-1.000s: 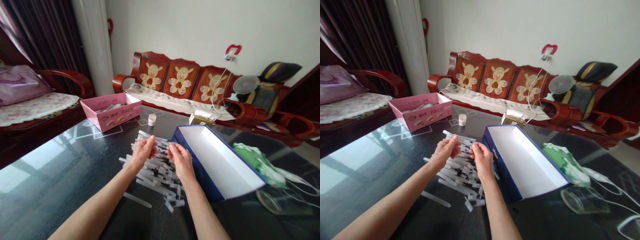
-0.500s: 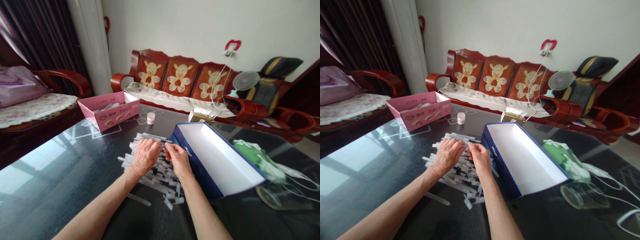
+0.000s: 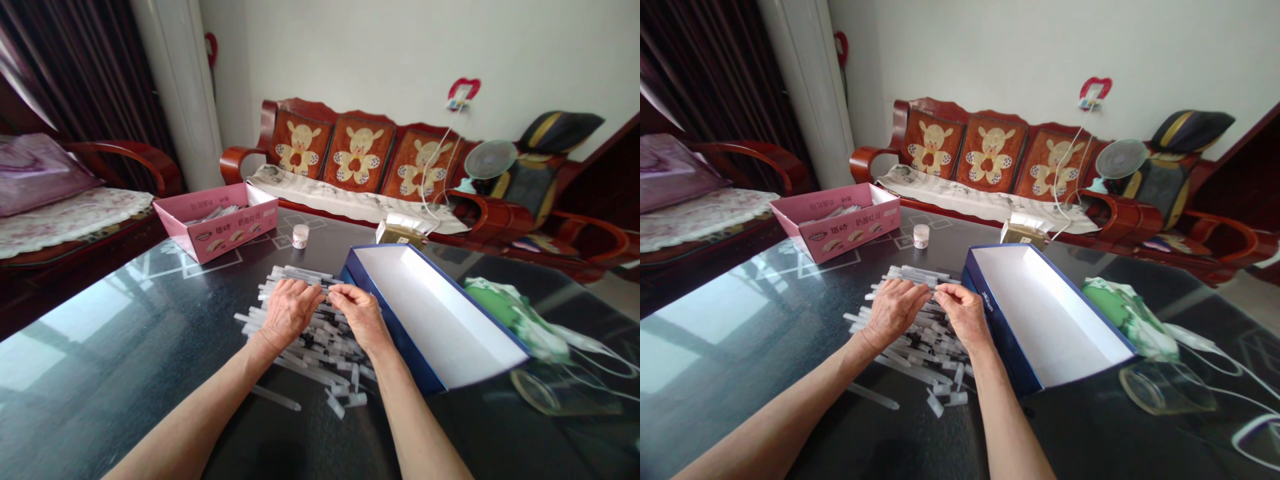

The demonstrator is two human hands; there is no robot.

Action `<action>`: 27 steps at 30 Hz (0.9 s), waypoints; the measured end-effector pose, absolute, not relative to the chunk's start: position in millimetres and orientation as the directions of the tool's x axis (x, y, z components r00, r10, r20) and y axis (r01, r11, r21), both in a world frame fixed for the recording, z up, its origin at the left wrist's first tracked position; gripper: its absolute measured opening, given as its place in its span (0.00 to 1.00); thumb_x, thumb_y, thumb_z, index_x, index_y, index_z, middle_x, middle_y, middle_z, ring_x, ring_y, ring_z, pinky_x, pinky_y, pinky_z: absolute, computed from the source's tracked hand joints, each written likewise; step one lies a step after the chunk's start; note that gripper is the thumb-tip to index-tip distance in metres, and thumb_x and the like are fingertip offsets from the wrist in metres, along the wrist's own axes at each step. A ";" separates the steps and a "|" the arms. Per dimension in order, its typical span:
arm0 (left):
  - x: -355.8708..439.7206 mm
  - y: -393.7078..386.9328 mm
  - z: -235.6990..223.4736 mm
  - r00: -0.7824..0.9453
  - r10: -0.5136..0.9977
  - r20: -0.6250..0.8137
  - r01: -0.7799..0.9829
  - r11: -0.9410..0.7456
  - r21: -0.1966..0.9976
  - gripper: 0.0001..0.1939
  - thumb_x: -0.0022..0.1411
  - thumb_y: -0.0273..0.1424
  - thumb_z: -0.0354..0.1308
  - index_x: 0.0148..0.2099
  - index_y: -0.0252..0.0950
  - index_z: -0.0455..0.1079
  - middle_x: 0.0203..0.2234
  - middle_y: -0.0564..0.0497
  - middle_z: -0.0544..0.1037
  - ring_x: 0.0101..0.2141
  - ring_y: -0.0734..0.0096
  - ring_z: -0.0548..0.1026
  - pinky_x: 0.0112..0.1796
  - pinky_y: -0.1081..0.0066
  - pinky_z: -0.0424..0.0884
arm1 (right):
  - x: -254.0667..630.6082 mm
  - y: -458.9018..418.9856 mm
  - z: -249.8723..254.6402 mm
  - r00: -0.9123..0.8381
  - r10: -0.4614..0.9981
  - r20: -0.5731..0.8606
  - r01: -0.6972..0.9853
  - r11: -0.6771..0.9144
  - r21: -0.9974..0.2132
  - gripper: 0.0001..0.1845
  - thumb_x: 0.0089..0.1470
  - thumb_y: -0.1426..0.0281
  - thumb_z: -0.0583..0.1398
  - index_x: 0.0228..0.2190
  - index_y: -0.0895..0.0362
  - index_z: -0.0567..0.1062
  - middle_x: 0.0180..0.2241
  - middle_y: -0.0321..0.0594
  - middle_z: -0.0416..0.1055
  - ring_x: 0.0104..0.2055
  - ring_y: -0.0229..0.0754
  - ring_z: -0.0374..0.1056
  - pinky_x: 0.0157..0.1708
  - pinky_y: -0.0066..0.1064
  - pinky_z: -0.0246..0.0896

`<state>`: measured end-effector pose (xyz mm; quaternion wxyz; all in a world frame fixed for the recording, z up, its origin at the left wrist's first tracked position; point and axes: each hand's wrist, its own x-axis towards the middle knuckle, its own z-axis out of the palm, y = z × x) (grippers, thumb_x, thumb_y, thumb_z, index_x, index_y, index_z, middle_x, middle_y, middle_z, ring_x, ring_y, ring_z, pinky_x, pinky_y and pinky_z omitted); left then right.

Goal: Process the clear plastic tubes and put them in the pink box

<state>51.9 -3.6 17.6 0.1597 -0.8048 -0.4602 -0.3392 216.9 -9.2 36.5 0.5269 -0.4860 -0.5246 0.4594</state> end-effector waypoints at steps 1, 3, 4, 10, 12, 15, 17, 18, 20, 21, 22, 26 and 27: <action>51.9 -3.7 17.5 0.348 0.635 0.690 0.850 -0.523 0.054 0.15 0.69 0.39 0.47 0.40 0.39 0.73 0.23 0.52 0.71 0.28 0.68 0.66 0.33 0.67 0.55 | 217.3 -8.8 36.2 0.020 0.992 0.122 0.037 0.122 -0.992 0.14 0.40 0.61 0.67 0.30 0.57 0.80 0.30 0.37 0.76 0.33 0.39 0.70 0.38 0.32 0.66; 52.0 -3.9 17.2 0.348 0.640 0.685 0.854 -0.517 0.049 0.16 0.69 0.39 0.46 0.40 0.40 0.73 0.23 0.52 0.71 0.28 0.68 0.65 0.33 0.67 0.55 | 216.9 -8.2 35.1 0.000 0.990 0.142 0.033 0.142 -0.989 0.16 0.39 0.62 0.68 0.32 0.57 0.79 0.34 0.38 0.76 0.35 0.40 0.70 0.39 0.31 0.66; 52.1 -4.0 17.2 0.347 0.641 0.685 0.856 -0.515 0.047 0.16 0.69 0.39 0.46 0.40 0.40 0.73 0.23 0.52 0.71 0.28 0.67 0.65 0.33 0.66 0.55 | 216.3 -8.1 34.6 -0.005 0.990 0.139 0.031 0.139 -0.990 0.18 0.39 0.62 0.68 0.34 0.57 0.78 0.35 0.38 0.76 0.36 0.41 0.71 0.38 0.31 0.66; 52.4 -5.0 18.6 0.338 0.626 0.703 0.854 -0.518 0.051 0.16 0.69 0.39 0.46 0.40 0.40 0.73 0.23 0.52 0.70 0.28 0.67 0.65 0.33 0.67 0.55 | 214.1 -9.3 33.5 0.036 0.992 0.123 0.261 0.109 -0.959 0.20 0.49 0.52 0.60 0.27 0.58 0.77 0.24 0.39 0.74 0.27 0.42 0.70 0.28 0.30 0.64; 52.4 -5.1 18.9 0.339 0.624 0.704 0.852 -0.522 0.053 0.15 0.69 0.39 0.47 0.40 0.40 0.73 0.23 0.52 0.70 0.28 0.67 0.65 0.33 0.67 0.55 | 214.9 -9.8 34.9 0.028 0.991 0.134 0.277 0.121 -0.953 0.20 0.49 0.53 0.60 0.26 0.58 0.77 0.24 0.39 0.74 0.28 0.42 0.70 0.27 0.30 0.64; 52.2 -4.7 18.7 0.332 0.629 0.703 0.853 -0.518 0.061 0.15 0.69 0.39 0.47 0.39 0.40 0.73 0.23 0.52 0.70 0.28 0.67 0.65 0.33 0.67 0.55 | 216.3 -10.6 38.2 0.006 0.993 0.117 0.217 0.113 -0.970 0.17 0.47 0.57 0.62 0.32 0.57 0.78 0.27 0.38 0.76 0.31 0.42 0.71 0.29 0.29 0.64; 52.2 -4.3 18.3 0.327 0.635 0.700 0.857 -0.512 0.064 0.15 0.69 0.39 0.47 0.39 0.40 0.73 0.23 0.52 0.70 0.28 0.67 0.65 0.33 0.67 0.55 | 216.4 -10.9 39.9 -0.022 0.995 0.099 0.167 0.101 -0.981 0.17 0.45 0.60 0.63 0.35 0.57 0.78 0.31 0.38 0.76 0.32 0.41 0.71 0.29 0.28 0.64; 52.2 -4.2 18.2 0.327 0.637 0.698 0.857 -0.511 0.064 0.15 0.69 0.39 0.47 0.39 0.40 0.73 0.23 0.52 0.70 0.28 0.67 0.65 0.33 0.67 0.55 | 216.2 -11.1 40.2 -0.036 0.995 0.091 0.147 0.096 -0.985 0.18 0.43 0.61 0.64 0.37 0.57 0.77 0.34 0.39 0.77 0.33 0.41 0.71 0.29 0.27 0.64; 52.3 -4.1 18.0 0.331 0.637 0.696 0.856 -0.513 0.062 0.16 0.69 0.39 0.46 0.39 0.40 0.73 0.23 0.52 0.70 0.28 0.67 0.65 0.33 0.67 0.55 | 215.3 -11.1 39.4 -0.048 0.996 0.078 0.135 0.084 -0.987 0.23 0.41 0.61 0.65 0.41 0.57 0.75 0.38 0.41 0.76 0.34 0.41 0.72 0.27 0.26 0.63; 52.3 -4.1 18.0 0.333 0.637 0.695 0.855 -0.514 0.061 0.16 0.69 0.39 0.46 0.39 0.40 0.73 0.23 0.52 0.70 0.28 0.67 0.65 0.33 0.67 0.55 | 214.8 -11.0 38.4 -0.042 0.997 0.072 0.147 0.077 -0.986 0.24 0.42 0.59 0.65 0.41 0.57 0.75 0.38 0.41 0.76 0.33 0.41 0.72 0.25 0.26 0.63; 52.3 -4.1 18.0 0.335 0.637 0.694 0.855 -0.515 0.060 0.16 0.69 0.39 0.46 0.39 0.40 0.73 0.23 0.52 0.70 0.28 0.67 0.65 0.33 0.66 0.55 | 214.3 -10.9 37.3 -0.028 0.997 0.067 0.169 0.071 -0.983 0.23 0.44 0.57 0.64 0.40 0.58 0.75 0.36 0.42 0.76 0.32 0.41 0.72 0.24 0.26 0.62; 51.8 -4.1 17.9 0.341 0.645 0.683 0.854 -0.516 0.061 0.17 0.69 0.40 0.46 0.39 0.40 0.73 0.23 0.52 0.71 0.28 0.67 0.65 0.33 0.66 0.55 | 214.0 -10.1 34.0 0.014 0.996 0.090 0.273 0.083 -0.958 0.20 0.51 0.53 0.58 0.29 0.58 0.75 0.25 0.39 0.74 0.24 0.39 0.70 0.20 0.26 0.59; 51.6 -3.9 17.8 0.343 0.649 0.680 0.854 -0.516 0.062 0.17 0.69 0.40 0.46 0.39 0.40 0.73 0.23 0.52 0.71 0.29 0.67 0.65 0.33 0.66 0.55 | 214.3 -9.9 34.0 0.006 0.996 0.094 0.272 0.089 -0.958 0.19 0.51 0.54 0.58 0.29 0.58 0.75 0.25 0.38 0.74 0.24 0.39 0.70 0.20 0.26 0.59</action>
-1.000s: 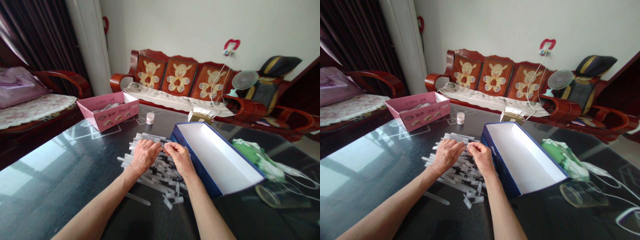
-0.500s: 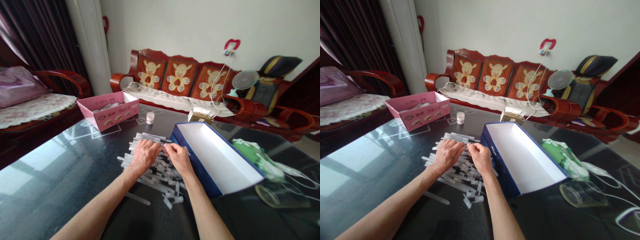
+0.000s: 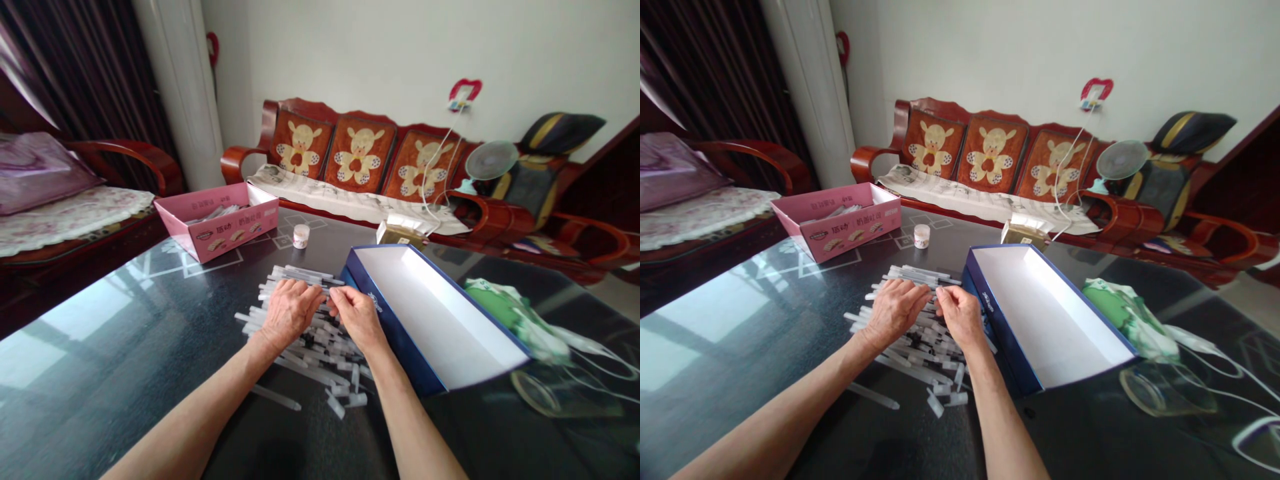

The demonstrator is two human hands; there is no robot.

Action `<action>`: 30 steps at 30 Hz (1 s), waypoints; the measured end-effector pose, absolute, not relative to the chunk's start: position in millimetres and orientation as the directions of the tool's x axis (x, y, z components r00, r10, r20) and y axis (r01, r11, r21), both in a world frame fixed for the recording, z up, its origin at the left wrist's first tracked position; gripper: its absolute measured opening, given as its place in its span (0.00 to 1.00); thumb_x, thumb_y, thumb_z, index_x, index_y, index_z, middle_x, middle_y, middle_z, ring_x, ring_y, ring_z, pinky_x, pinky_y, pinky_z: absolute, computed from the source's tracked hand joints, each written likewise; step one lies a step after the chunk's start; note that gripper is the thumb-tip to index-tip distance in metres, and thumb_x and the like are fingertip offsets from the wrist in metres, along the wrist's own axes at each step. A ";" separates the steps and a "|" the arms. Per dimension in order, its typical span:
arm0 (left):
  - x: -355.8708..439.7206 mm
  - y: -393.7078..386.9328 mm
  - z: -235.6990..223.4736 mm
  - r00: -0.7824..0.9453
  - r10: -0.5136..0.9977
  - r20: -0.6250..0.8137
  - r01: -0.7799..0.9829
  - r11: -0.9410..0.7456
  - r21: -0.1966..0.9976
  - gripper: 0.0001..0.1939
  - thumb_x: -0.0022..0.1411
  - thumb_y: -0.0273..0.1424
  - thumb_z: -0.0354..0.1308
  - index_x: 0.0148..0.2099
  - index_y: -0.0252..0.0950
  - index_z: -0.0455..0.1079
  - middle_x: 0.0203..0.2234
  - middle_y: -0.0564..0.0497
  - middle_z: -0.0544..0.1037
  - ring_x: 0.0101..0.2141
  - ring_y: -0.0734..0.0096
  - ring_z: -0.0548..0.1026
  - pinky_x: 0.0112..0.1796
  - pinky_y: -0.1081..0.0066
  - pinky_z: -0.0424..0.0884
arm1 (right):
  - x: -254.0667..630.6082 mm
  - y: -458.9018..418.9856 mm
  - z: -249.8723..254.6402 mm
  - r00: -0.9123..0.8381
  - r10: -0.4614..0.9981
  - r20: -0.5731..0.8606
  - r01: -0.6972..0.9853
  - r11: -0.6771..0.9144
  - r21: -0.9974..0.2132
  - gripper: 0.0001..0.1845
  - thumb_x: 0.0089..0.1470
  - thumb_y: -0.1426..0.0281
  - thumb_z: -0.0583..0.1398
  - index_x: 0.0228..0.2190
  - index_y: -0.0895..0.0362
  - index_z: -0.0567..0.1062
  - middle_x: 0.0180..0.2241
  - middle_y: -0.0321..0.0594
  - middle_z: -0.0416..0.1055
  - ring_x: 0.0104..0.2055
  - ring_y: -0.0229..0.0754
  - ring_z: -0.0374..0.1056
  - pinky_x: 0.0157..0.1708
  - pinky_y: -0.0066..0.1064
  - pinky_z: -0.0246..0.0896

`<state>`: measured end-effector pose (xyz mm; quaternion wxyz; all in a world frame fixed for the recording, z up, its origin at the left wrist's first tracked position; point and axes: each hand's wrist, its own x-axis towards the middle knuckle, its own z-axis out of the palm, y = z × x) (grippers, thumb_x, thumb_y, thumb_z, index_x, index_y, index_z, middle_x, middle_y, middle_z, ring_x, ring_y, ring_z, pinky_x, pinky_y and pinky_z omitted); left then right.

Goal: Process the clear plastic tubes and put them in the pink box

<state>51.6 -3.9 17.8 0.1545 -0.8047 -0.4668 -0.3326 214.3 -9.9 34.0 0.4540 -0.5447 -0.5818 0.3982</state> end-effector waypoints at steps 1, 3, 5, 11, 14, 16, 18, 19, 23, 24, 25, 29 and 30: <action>51.5 -3.7 17.7 0.343 0.650 0.678 0.854 -0.516 0.063 0.16 0.69 0.40 0.46 0.39 0.40 0.73 0.23 0.52 0.71 0.28 0.67 0.66 0.33 0.66 0.55 | 214.8 -9.8 34.3 -0.009 0.995 0.095 0.256 0.094 -0.962 0.17 0.51 0.55 0.59 0.31 0.57 0.75 0.25 0.38 0.74 0.25 0.39 0.70 0.20 0.25 0.59; 51.4 -3.4 17.4 0.340 0.651 0.678 0.855 -0.514 0.064 0.16 0.69 0.39 0.46 0.39 0.40 0.73 0.24 0.51 0.71 0.28 0.67 0.66 0.33 0.66 0.55 | 215.5 -9.7 35.1 -0.049 0.996 0.079 0.189 0.087 -0.978 0.17 0.48 0.58 0.61 0.36 0.57 0.75 0.31 0.38 0.75 0.30 0.40 0.72 0.20 0.24 0.59; 51.5 -3.3 17.3 0.337 0.650 0.681 0.857 -0.511 0.064 0.16 0.69 0.39 0.46 0.39 0.40 0.74 0.23 0.51 0.71 0.28 0.67 0.66 0.33 0.66 0.55 | 215.4 -9.6 35.0 -0.065 0.997 0.053 0.135 0.061 -0.989 0.21 0.47 0.58 0.62 0.41 0.56 0.73 0.35 0.40 0.75 0.31 0.40 0.73 0.18 0.23 0.58; 51.6 -4.2 17.4 0.356 0.661 0.660 0.855 -0.516 0.055 0.16 0.69 0.39 0.46 0.39 0.40 0.73 0.24 0.51 0.72 0.29 0.67 0.67 0.33 0.67 0.56 | 213.5 -9.3 30.8 0.007 0.999 0.052 0.271 0.048 -0.961 0.22 0.52 0.51 0.57 0.27 0.58 0.74 0.23 0.39 0.73 0.20 0.35 0.66 0.13 0.23 0.50; 51.3 -4.1 18.1 0.360 0.670 0.650 0.857 -0.513 0.055 0.17 0.69 0.39 0.45 0.39 0.40 0.74 0.24 0.51 0.72 0.29 0.67 0.67 0.33 0.67 0.56 | 213.8 -10.1 32.0 -0.036 0.999 0.026 0.189 0.032 -0.982 0.19 0.49 0.54 0.60 0.33 0.58 0.75 0.23 0.37 0.73 0.21 0.35 0.66 0.14 0.22 0.50; 51.2 -4.0 18.8 0.354 0.671 0.652 0.860 -0.508 0.056 0.18 0.69 0.40 0.45 0.38 0.40 0.74 0.23 0.51 0.72 0.28 0.67 0.67 0.33 0.67 0.56 | 214.1 -10.5 33.2 -0.070 0.997 -0.013 0.100 -0.006 -0.995 0.22 0.47 0.56 0.62 0.39 0.58 0.74 0.25 0.38 0.73 0.23 0.36 0.68 0.14 0.21 0.50; 51.2 -4.0 19.4 0.350 0.670 0.655 0.862 -0.504 0.054 0.18 0.69 0.39 0.45 0.37 0.40 0.74 0.23 0.51 0.71 0.28 0.68 0.66 0.33 0.67 0.56 | 214.1 -10.5 33.2 -0.066 0.997 -0.041 0.073 -0.036 -0.997 0.24 0.46 0.54 0.62 0.40 0.58 0.73 0.28 0.40 0.75 0.24 0.36 0.69 0.13 0.21 0.49; 51.1 -3.9 19.6 0.352 0.668 0.655 0.863 -0.503 0.050 0.18 0.69 0.39 0.45 0.37 0.40 0.74 0.22 0.51 0.71 0.27 0.68 0.66 0.33 0.67 0.56 | 213.9 -10.4 32.5 -0.048 0.998 -0.043 0.091 -0.039 -0.995 0.23 0.48 0.52 0.61 0.38 0.59 0.74 0.29 0.41 0.75 0.23 0.35 0.68 0.12 0.20 0.48; 50.6 -3.0 18.7 0.366 0.659 0.657 0.859 -0.511 0.034 0.17 0.69 0.39 0.45 0.37 0.39 0.74 0.23 0.51 0.71 0.27 0.68 0.66 0.33 0.67 0.56 | 212.7 -9.5 28.6 0.009 1.000 0.006 0.200 0.005 -0.980 0.23 0.51 0.51 0.58 0.28 0.60 0.75 0.24 0.40 0.73 0.19 0.32 0.65 0.12 0.20 0.45; 50.4 -2.7 18.3 0.369 0.658 0.657 0.856 -0.515 0.035 0.17 0.69 0.39 0.45 0.37 0.39 0.74 0.23 0.51 0.72 0.28 0.68 0.66 0.33 0.67 0.56 | 212.5 -9.5 28.3 0.002 1.000 0.014 0.191 0.014 -0.982 0.21 0.50 0.52 0.59 0.29 0.59 0.75 0.24 0.39 0.73 0.19 0.32 0.65 0.12 0.20 0.45; 50.2 -2.4 17.9 0.369 0.658 0.657 0.855 -0.518 0.038 0.17 0.69 0.39 0.45 0.37 0.39 0.74 0.23 0.51 0.72 0.28 0.68 0.66 0.33 0.67 0.56 | 212.4 -9.5 28.4 -0.010 1.000 0.014 0.162 0.016 -0.987 0.20 0.49 0.54 0.60 0.31 0.59 0.75 0.24 0.38 0.72 0.20 0.33 0.65 0.12 0.19 0.46; 49.9 -2.5 17.5 0.365 0.663 0.654 0.852 -0.522 0.053 0.17 0.69 0.40 0.45 0.39 0.39 0.74 0.23 0.51 0.72 0.28 0.68 0.67 0.33 0.67 0.56 | 212.5 -9.9 30.5 -0.053 0.998 -0.028 -0.003 -0.029 -1.000 0.23 0.45 0.56 0.65 0.39 0.58 0.74 0.28 0.39 0.73 0.25 0.36 0.69 0.13 0.20 0.49; 50.0 -2.8 17.6 0.366 0.665 0.651 0.851 -0.522 0.055 0.17 0.69 0.39 0.45 0.38 0.39 0.74 0.23 0.51 0.72 0.28 0.68 0.67 0.33 0.67 0.56 | 212.5 -9.8 30.4 -0.052 0.998 -0.045 -0.011 -0.046 -0.999 0.23 0.46 0.55 0.64 0.38 0.59 0.75 0.28 0.40 0.74 0.24 0.36 0.69 0.13 0.20 0.48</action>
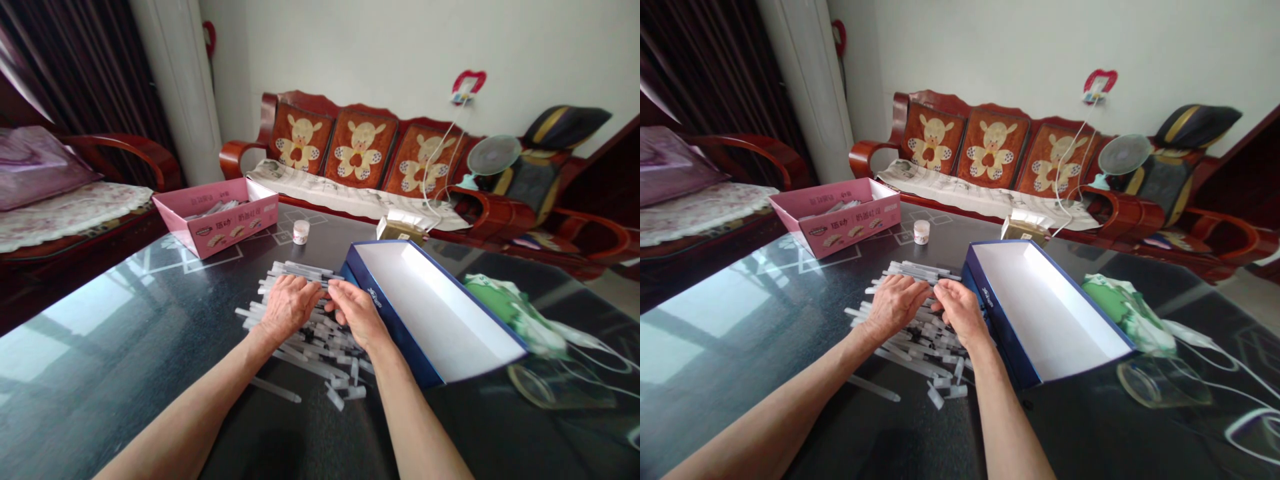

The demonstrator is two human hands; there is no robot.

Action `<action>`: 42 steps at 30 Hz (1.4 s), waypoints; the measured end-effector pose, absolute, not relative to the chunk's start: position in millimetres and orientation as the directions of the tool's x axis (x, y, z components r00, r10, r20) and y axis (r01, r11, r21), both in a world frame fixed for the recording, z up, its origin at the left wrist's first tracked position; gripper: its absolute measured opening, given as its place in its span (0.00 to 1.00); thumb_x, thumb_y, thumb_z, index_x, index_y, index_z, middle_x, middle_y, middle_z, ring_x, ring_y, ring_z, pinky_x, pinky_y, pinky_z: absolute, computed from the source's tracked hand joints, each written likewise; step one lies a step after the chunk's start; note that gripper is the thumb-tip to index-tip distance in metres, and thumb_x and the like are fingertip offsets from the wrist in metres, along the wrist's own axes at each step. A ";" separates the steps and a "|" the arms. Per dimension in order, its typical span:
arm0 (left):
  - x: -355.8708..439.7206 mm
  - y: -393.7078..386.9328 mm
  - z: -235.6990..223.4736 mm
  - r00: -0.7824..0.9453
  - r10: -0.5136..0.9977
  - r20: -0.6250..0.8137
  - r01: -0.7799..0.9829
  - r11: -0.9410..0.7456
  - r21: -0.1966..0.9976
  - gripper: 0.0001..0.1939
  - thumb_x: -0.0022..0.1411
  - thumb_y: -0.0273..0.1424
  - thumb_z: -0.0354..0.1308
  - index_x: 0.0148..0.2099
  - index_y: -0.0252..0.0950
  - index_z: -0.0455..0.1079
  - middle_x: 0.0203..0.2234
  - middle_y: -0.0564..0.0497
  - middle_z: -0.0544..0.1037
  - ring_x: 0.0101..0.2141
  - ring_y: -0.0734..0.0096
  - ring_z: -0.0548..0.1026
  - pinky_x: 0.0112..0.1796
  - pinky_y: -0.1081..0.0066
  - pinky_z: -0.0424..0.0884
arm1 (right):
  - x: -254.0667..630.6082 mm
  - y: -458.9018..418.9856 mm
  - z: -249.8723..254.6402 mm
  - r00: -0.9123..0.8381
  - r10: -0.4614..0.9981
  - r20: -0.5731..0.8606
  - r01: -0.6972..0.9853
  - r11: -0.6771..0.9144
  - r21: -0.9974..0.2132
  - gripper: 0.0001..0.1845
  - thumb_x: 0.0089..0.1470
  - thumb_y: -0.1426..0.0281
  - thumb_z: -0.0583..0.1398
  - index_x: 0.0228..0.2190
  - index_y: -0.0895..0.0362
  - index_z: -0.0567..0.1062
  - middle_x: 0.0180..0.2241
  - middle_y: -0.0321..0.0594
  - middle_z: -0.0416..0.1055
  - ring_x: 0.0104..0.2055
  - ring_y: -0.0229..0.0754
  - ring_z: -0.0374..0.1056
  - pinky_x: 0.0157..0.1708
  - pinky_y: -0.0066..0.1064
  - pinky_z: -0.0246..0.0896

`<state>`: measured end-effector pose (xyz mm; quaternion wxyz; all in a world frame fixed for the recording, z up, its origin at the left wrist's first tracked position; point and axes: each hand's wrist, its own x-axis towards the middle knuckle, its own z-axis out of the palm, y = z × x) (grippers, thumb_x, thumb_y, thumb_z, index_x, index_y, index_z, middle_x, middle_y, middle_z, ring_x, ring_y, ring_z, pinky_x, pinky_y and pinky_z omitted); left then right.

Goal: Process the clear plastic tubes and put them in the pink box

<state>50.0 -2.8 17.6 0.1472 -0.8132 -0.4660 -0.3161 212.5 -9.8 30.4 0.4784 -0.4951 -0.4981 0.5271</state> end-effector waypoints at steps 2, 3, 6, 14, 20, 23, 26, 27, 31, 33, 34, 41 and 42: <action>50.3 -3.3 18.1 0.371 0.670 0.643 0.850 -0.525 0.056 0.18 0.69 0.39 0.45 0.38 0.39 0.74 0.23 0.51 0.72 0.28 0.68 0.66 0.33 0.67 0.56 | 212.6 -9.4 29.0 -0.032 0.997 -0.071 0.031 -0.070 -0.997 0.23 0.49 0.51 0.60 0.32 0.60 0.75 0.27 0.41 0.73 0.21 0.34 0.66 0.12 0.20 0.45; 50.4 -3.4 18.2 0.375 0.671 0.640 0.849 -0.526 0.055 0.18 0.69 0.39 0.45 0.38 0.39 0.74 0.23 0.51 0.72 0.28 0.68 0.66 0.33 0.67 0.56 | 212.7 -9.1 28.1 -0.016 0.997 -0.072 0.068 -0.071 -0.995 0.23 0.50 0.50 0.59 0.29 0.60 0.75 0.25 0.41 0.73 0.19 0.32 0.65 0.11 0.19 0.44; 50.3 -3.1 17.9 0.387 0.669 0.634 0.845 -0.533 0.047 0.18 0.69 0.39 0.45 0.38 0.39 0.73 0.24 0.51 0.72 0.28 0.68 0.66 0.34 0.67 0.56 | 213.3 -8.8 27.3 -0.005 0.999 -0.039 0.122 -0.038 -0.992 0.21 0.49 0.52 0.60 0.27 0.59 0.74 0.23 0.38 0.71 0.18 0.31 0.63 0.11 0.19 0.44; 49.7 -2.6 15.6 0.391 0.657 0.645 0.843 -0.536 0.034 0.17 0.69 0.39 0.45 0.38 0.39 0.73 0.24 0.51 0.72 0.28 0.67 0.67 0.33 0.66 0.57 | 213.6 -9.6 29.5 -0.019 0.998 -0.062 0.107 -0.059 -0.993 0.23 0.49 0.50 0.59 0.29 0.59 0.75 0.25 0.39 0.73 0.19 0.33 0.65 0.11 0.20 0.45; 49.2 -1.9 15.8 0.394 0.658 0.641 0.842 -0.538 0.035 0.17 0.69 0.40 0.45 0.39 0.39 0.73 0.24 0.51 0.72 0.28 0.68 0.67 0.33 0.67 0.57 | 216.5 -7.7 29.8 -0.005 1.000 0.027 0.163 0.027 -0.986 0.17 0.47 0.57 0.61 0.32 0.58 0.75 0.24 0.37 0.73 0.21 0.35 0.67 0.15 0.21 0.50; 48.2 -1.1 17.3 0.369 0.671 0.643 0.853 -0.520 0.053 0.18 0.69 0.40 0.45 0.37 0.39 0.73 0.23 0.51 0.72 0.27 0.68 0.67 0.33 0.67 0.57 | 222.8 -5.0 30.1 0.033 0.996 0.085 0.219 0.075 -0.973 0.16 0.47 0.61 0.61 0.36 0.57 0.75 0.26 0.37 0.74 0.27 0.39 0.71 0.21 0.24 0.58; 47.5 0.0 17.8 0.344 0.676 0.652 0.862 -0.502 0.066 0.16 0.69 0.38 0.45 0.39 0.39 0.73 0.24 0.50 0.72 0.29 0.67 0.68 0.34 0.66 0.57 | 228.6 -1.8 24.6 0.080 0.965 0.249 0.415 0.195 -0.889 0.13 0.48 0.64 0.60 0.35 0.56 0.76 0.30 0.39 0.76 0.31 0.41 0.72 0.32 0.30 0.66; 47.4 0.5 17.2 0.343 0.672 0.656 0.862 -0.503 0.065 0.15 0.69 0.37 0.46 0.41 0.39 0.73 0.25 0.50 0.73 0.29 0.66 0.68 0.34 0.66 0.57 | 229.8 -1.1 21.9 0.075 0.948 0.311 0.497 0.235 -0.835 0.11 0.49 0.65 0.59 0.35 0.56 0.76 0.30 0.39 0.77 0.32 0.42 0.72 0.35 0.32 0.66; 46.8 2.8 13.5 0.378 0.647 0.663 0.841 -0.539 0.046 0.12 0.67 0.29 0.46 0.47 0.37 0.70 0.29 0.49 0.75 0.32 0.64 0.69 0.37 0.65 0.59 | 231.1 -0.3 12.9 -0.052 0.902 0.430 0.695 0.342 -0.633 0.09 0.52 0.69 0.57 0.34 0.55 0.77 0.32 0.41 0.76 0.33 0.43 0.72 0.39 0.34 0.65; 46.5 2.8 14.1 0.384 0.631 0.674 0.830 -0.556 0.047 0.12 0.66 0.27 0.47 0.46 0.37 0.70 0.30 0.48 0.75 0.33 0.64 0.70 0.38 0.64 0.60 | 230.6 -0.7 12.0 -0.077 0.895 0.440 0.716 0.356 -0.600 0.10 0.52 0.69 0.57 0.35 0.55 0.77 0.35 0.43 0.76 0.34 0.43 0.72 0.39 0.34 0.65; 46.4 2.3 15.8 0.381 0.622 0.684 0.825 -0.563 0.052 0.12 0.66 0.27 0.47 0.46 0.36 0.70 0.31 0.48 0.76 0.33 0.64 0.70 0.39 0.64 0.61 | 230.2 -1.1 12.7 -0.071 0.894 0.443 0.717 0.355 -0.601 0.10 0.52 0.69 0.57 0.36 0.55 0.77 0.36 0.43 0.76 0.34 0.43 0.72 0.39 0.34 0.65; 44.9 -6.8 41.9 0.310 0.567 0.763 0.804 -0.584 0.107 0.12 0.68 0.28 0.45 0.47 0.36 0.69 0.37 0.46 0.77 0.38 0.66 0.72 0.41 0.66 0.62 | 221.6 -8.5 31.0 0.048 0.893 0.448 0.482 0.372 -0.793 0.12 0.55 0.64 0.57 0.38 0.55 0.77 0.37 0.42 0.77 0.39 0.43 0.71 0.43 0.34 0.66; 44.8 -7.6 43.8 0.312 0.566 0.763 0.806 -0.583 0.103 0.12 0.68 0.28 0.45 0.47 0.37 0.69 0.37 0.47 0.77 0.38 0.66 0.71 0.40 0.66 0.62 | 219.5 -10.3 33.7 0.051 0.905 0.423 0.398 0.370 -0.839 0.13 0.55 0.63 0.57 0.40 0.54 0.77 0.39 0.41 0.77 0.40 0.43 0.71 0.42 0.33 0.66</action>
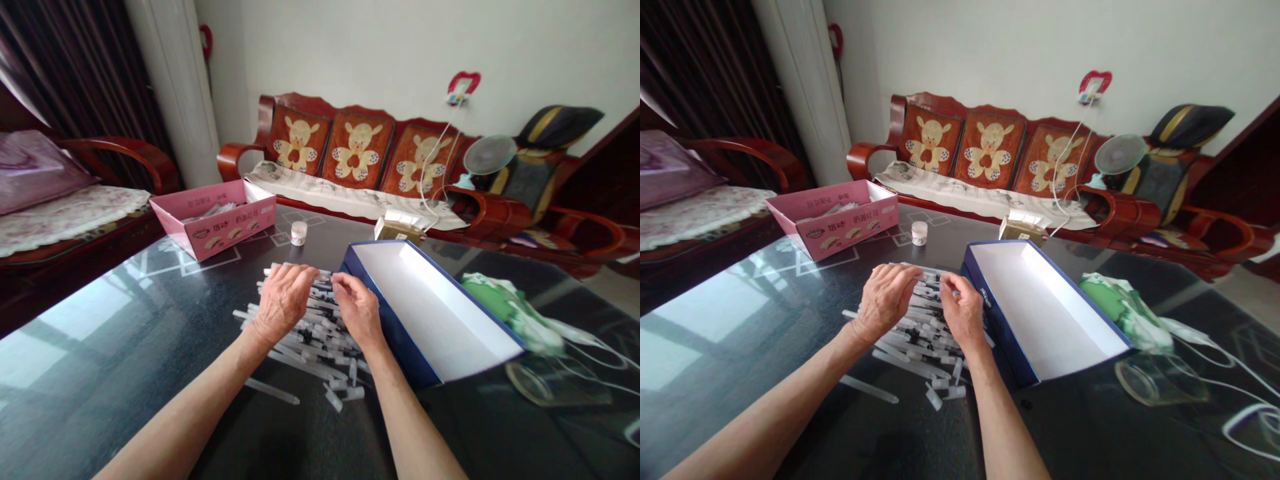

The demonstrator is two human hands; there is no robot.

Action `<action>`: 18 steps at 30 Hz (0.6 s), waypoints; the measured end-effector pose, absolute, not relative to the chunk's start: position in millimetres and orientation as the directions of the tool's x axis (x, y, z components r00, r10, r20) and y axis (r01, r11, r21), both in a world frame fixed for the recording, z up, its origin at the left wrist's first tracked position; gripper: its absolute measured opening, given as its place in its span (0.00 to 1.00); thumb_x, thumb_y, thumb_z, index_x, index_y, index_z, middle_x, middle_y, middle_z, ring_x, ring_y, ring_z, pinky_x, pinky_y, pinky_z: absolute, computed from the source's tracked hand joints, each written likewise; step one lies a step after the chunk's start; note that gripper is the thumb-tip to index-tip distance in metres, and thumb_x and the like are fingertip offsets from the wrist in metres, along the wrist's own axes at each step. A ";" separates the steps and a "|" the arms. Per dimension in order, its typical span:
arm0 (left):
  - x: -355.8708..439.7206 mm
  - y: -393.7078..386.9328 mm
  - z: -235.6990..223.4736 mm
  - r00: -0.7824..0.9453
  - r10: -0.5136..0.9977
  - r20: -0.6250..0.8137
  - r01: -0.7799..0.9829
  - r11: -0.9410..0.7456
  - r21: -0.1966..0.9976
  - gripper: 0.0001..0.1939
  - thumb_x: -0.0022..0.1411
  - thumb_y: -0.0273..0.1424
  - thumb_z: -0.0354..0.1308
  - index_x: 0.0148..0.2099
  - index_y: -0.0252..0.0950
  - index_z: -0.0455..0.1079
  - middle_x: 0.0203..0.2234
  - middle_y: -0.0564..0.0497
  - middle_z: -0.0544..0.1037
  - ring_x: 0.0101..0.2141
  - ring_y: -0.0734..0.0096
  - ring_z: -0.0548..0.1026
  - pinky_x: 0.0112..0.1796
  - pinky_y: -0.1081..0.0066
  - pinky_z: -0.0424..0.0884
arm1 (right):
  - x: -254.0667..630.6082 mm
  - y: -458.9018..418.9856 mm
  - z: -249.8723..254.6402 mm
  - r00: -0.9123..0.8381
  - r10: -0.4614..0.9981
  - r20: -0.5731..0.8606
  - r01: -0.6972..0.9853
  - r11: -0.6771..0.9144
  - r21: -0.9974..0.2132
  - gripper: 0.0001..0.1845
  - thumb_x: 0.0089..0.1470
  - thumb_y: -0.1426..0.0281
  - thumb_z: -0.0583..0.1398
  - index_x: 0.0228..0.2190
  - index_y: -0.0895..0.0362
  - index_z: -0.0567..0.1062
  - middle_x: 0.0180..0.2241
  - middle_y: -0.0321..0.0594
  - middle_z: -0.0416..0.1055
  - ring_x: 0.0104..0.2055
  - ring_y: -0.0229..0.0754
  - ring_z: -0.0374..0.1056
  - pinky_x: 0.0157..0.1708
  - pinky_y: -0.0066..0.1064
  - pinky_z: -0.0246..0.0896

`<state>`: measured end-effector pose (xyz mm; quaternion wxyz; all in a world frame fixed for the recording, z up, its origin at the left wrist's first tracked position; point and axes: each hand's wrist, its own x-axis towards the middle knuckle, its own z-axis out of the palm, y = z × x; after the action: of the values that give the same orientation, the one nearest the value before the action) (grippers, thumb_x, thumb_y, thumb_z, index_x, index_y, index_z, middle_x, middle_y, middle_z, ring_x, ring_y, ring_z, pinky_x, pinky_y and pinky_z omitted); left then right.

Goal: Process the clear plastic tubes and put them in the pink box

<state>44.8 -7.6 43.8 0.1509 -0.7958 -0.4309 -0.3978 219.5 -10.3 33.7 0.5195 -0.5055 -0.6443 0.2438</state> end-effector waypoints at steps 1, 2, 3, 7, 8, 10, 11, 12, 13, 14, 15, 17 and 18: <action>44.8 -7.9 44.6 0.318 0.566 0.761 0.807 -0.583 0.097 0.12 0.68 0.28 0.45 0.47 0.37 0.69 0.37 0.47 0.77 0.37 0.65 0.71 0.40 0.66 0.62 | 217.4 -12.0 36.0 0.050 0.917 0.396 0.317 0.362 -0.877 0.14 0.54 0.62 0.58 0.41 0.54 0.76 0.39 0.41 0.77 0.41 0.43 0.72 0.42 0.33 0.67; 45.0 -8.0 44.4 0.324 0.567 0.757 0.807 -0.584 0.092 0.12 0.68 0.28 0.45 0.46 0.38 0.69 0.37 0.47 0.77 0.37 0.65 0.70 0.39 0.65 0.62 | 215.2 -13.5 38.0 0.050 0.927 0.372 0.251 0.348 -0.903 0.15 0.54 0.61 0.59 0.42 0.54 0.76 0.39 0.40 0.77 0.40 0.42 0.72 0.41 0.32 0.67; 45.3 -7.7 43.4 0.332 0.570 0.752 0.805 -0.586 0.089 0.12 0.68 0.28 0.46 0.46 0.38 0.69 0.37 0.48 0.77 0.36 0.65 0.70 0.39 0.65 0.62 | 213.2 -14.7 39.4 0.056 0.935 0.350 0.210 0.332 -0.920 0.16 0.53 0.60 0.60 0.41 0.54 0.77 0.38 0.40 0.77 0.39 0.42 0.73 0.39 0.32 0.68; 47.1 -5.9 35.5 0.344 0.585 0.735 0.807 -0.583 0.087 0.12 0.68 0.29 0.45 0.46 0.38 0.70 0.35 0.47 0.75 0.37 0.64 0.68 0.40 0.65 0.61 | 206.9 -17.2 41.3 0.101 0.949 0.299 0.183 0.278 -0.943 0.14 0.51 0.58 0.61 0.35 0.55 0.79 0.31 0.39 0.78 0.35 0.44 0.74 0.33 0.32 0.69; 47.6 -5.7 33.7 0.343 0.591 0.730 0.810 -0.579 0.088 0.13 0.68 0.29 0.45 0.46 0.38 0.70 0.35 0.47 0.75 0.36 0.64 0.67 0.39 0.65 0.61 | 205.8 -17.5 41.1 0.102 0.951 0.293 0.180 0.272 -0.945 0.14 0.51 0.58 0.61 0.35 0.55 0.78 0.30 0.39 0.78 0.35 0.44 0.74 0.33 0.32 0.69; 48.5 -5.6 31.0 0.344 0.603 0.720 0.812 -0.576 0.094 0.14 0.68 0.29 0.44 0.49 0.39 0.70 0.34 0.47 0.74 0.35 0.64 0.67 0.38 0.65 0.61 | 204.2 -18.1 40.3 0.098 0.953 0.288 0.179 0.268 -0.947 0.14 0.51 0.59 0.61 0.35 0.55 0.78 0.32 0.40 0.78 0.36 0.45 0.74 0.34 0.33 0.70; 48.8 -5.7 30.1 0.347 0.607 0.715 0.810 -0.578 0.097 0.15 0.68 0.29 0.44 0.50 0.40 0.70 0.34 0.47 0.74 0.34 0.64 0.66 0.37 0.65 0.60 | 203.8 -18.2 39.7 0.093 0.953 0.289 0.187 0.269 -0.945 0.14 0.51 0.59 0.61 0.35 0.55 0.77 0.32 0.40 0.78 0.36 0.45 0.74 0.34 0.33 0.70; 48.7 -5.5 29.3 0.354 0.608 0.711 0.807 -0.583 0.096 0.16 0.68 0.30 0.44 0.52 0.41 0.69 0.33 0.47 0.73 0.34 0.64 0.66 0.36 0.66 0.60 | 204.0 -18.1 38.9 0.083 0.953 0.292 0.197 0.271 -0.942 0.14 0.51 0.59 0.61 0.34 0.55 0.77 0.31 0.40 0.78 0.35 0.45 0.74 0.34 0.33 0.70; 48.1 -5.1 28.6 0.361 0.608 0.707 0.805 -0.585 0.092 0.16 0.68 0.31 0.45 0.53 0.42 0.69 0.32 0.48 0.73 0.34 0.64 0.66 0.36 0.66 0.60 | 204.6 -17.7 38.0 0.069 0.954 0.291 0.201 0.272 -0.941 0.14 0.51 0.59 0.61 0.34 0.56 0.77 0.30 0.40 0.77 0.35 0.44 0.74 0.34 0.33 0.69; 47.0 -4.3 27.9 0.363 0.608 0.706 0.808 -0.582 0.086 0.16 0.68 0.33 0.46 0.53 0.42 0.69 0.31 0.48 0.73 0.33 0.64 0.66 0.36 0.66 0.59 | 205.9 -16.7 36.9 0.057 0.958 0.282 0.192 0.267 -0.944 0.13 0.51 0.59 0.61 0.33 0.56 0.76 0.30 0.40 0.77 0.34 0.44 0.73 0.33 0.32 0.69; 45.1 -2.9 27.0 0.360 0.611 0.705 0.816 -0.573 0.079 0.15 0.68 0.35 0.47 0.52 0.43 0.70 0.30 0.49 0.72 0.33 0.65 0.66 0.36 0.66 0.59 | 207.7 -15.1 35.6 0.054 0.962 0.269 0.165 0.257 -0.952 0.13 0.51 0.59 0.61 0.33 0.56 0.76 0.29 0.39 0.77 0.33 0.43 0.73 0.32 0.32 0.69; 39.2 1.4 24.9 0.332 0.622 0.709 0.843 -0.534 0.073 0.15 0.67 0.39 0.48 0.48 0.42 0.72 0.28 0.49 0.72 0.32 0.65 0.66 0.36 0.66 0.59 | 212.9 -10.3 32.4 0.104 0.965 0.239 0.068 0.233 -0.970 0.14 0.52 0.58 0.60 0.32 0.56 0.74 0.30 0.40 0.77 0.33 0.41 0.73 0.30 0.30 0.68; 35.4 4.1 23.6 0.302 0.629 0.716 0.860 -0.504 0.079 0.15 0.67 0.39 0.48 0.47 0.41 0.73 0.28 0.49 0.72 0.32 0.65 0.66 0.37 0.66 0.59 | 215.9 -7.2 30.5 0.164 0.961 0.224 0.013 0.225 -0.974 0.14 0.52 0.57 0.60 0.32 0.56 0.73 0.31 0.40 0.77 0.33 0.41 0.73 0.29 0.28 0.68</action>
<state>35.4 4.1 23.6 0.1622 -0.7904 -0.4710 -0.3565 215.9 -7.2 30.5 0.5943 -0.4784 -0.5091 0.3985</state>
